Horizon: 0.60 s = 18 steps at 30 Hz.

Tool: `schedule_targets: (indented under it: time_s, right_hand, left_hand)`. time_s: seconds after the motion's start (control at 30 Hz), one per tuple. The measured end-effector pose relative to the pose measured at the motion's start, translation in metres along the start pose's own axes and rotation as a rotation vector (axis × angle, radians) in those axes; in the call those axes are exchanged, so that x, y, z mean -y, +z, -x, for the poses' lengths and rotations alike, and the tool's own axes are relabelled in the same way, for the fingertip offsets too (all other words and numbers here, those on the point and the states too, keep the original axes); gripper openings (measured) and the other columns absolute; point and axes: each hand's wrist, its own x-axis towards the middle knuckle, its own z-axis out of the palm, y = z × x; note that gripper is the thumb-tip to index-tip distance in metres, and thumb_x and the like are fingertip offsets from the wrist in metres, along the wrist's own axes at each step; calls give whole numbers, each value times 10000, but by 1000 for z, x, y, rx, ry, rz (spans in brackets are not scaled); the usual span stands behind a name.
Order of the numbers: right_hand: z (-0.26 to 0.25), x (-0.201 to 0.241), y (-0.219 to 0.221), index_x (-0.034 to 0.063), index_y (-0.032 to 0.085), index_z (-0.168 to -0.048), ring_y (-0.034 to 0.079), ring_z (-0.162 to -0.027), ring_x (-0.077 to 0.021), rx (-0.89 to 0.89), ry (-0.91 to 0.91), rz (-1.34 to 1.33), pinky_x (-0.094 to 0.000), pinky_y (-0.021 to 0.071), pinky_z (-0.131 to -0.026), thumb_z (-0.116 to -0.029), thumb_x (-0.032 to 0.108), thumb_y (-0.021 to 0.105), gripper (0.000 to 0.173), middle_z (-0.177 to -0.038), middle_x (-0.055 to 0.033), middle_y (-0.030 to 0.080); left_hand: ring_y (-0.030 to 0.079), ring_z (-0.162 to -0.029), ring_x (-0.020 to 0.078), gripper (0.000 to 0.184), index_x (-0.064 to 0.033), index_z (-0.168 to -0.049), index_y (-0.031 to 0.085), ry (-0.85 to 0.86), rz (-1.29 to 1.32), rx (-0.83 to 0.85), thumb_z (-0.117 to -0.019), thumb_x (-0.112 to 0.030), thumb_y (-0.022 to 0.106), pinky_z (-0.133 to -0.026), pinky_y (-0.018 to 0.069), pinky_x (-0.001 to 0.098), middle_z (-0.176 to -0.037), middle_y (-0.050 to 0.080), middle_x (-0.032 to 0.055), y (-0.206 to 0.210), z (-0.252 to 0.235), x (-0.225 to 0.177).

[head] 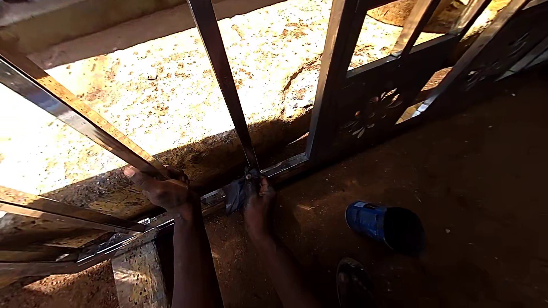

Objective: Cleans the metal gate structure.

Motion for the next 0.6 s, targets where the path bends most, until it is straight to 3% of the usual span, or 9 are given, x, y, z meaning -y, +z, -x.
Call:
schedule_targets:
  time_s: [0.13,0.23,0.3,0.4,0.5,0.6]
  right_hand:
    - [-14,-11,-19,-37,709,-1084,666,-812,-113,-109,73,-50,-295,565,-779,-1033,119,593,202,-884,-95,698]
    - [-17,3,-18,8,704,-1021,646,-862,-109,-72,133,-135,-319,542,-817,-1098,239,450,351,-869,-65,669]
    - [-13,15,-18,34,708,-1040,663,-884,-99,-21,138,-153,-312,558,-836,-1107,266,408,384,-887,-51,684]
    - [-19,18,-26,22,760,-1093,675,-826,-104,-48,116,-63,-300,558,-766,-1067,180,551,263,-913,-65,732]
    - [-34,12,-37,24,718,-1160,661,-832,-93,-195,14,71,-290,553,-765,-1017,145,642,203,-969,-61,712]
    - [-32,7,-35,22,731,-1160,656,-784,-79,-103,12,143,-271,545,-716,-1006,160,666,217,-951,-56,726]
  left_hand:
    - [408,-395,70,536,-213,-890,474,-2,12,-29,-1088,-550,107,-389,378,225,-545,435,-65,8,-2,-3]
    - [415,-409,57,528,-220,-895,478,-13,7,-29,-1083,-562,122,-405,382,218,-554,443,-77,5,1,-2]
    - [416,-399,57,512,-215,-867,473,19,20,-45,-1095,-535,145,-395,382,216,-533,432,-76,7,-1,-3]
    - [422,-400,65,527,-208,-849,481,23,14,-52,-1095,-540,153,-394,384,221,-531,433,-71,8,-2,-2]
    - [422,-402,69,530,-208,-837,488,31,-6,-62,-1096,-537,162,-396,385,224,-540,444,-69,8,-1,-2]
    - [433,-402,74,535,-210,-829,491,28,-21,-54,-1096,-534,160,-386,388,231,-541,456,-67,8,0,-3]
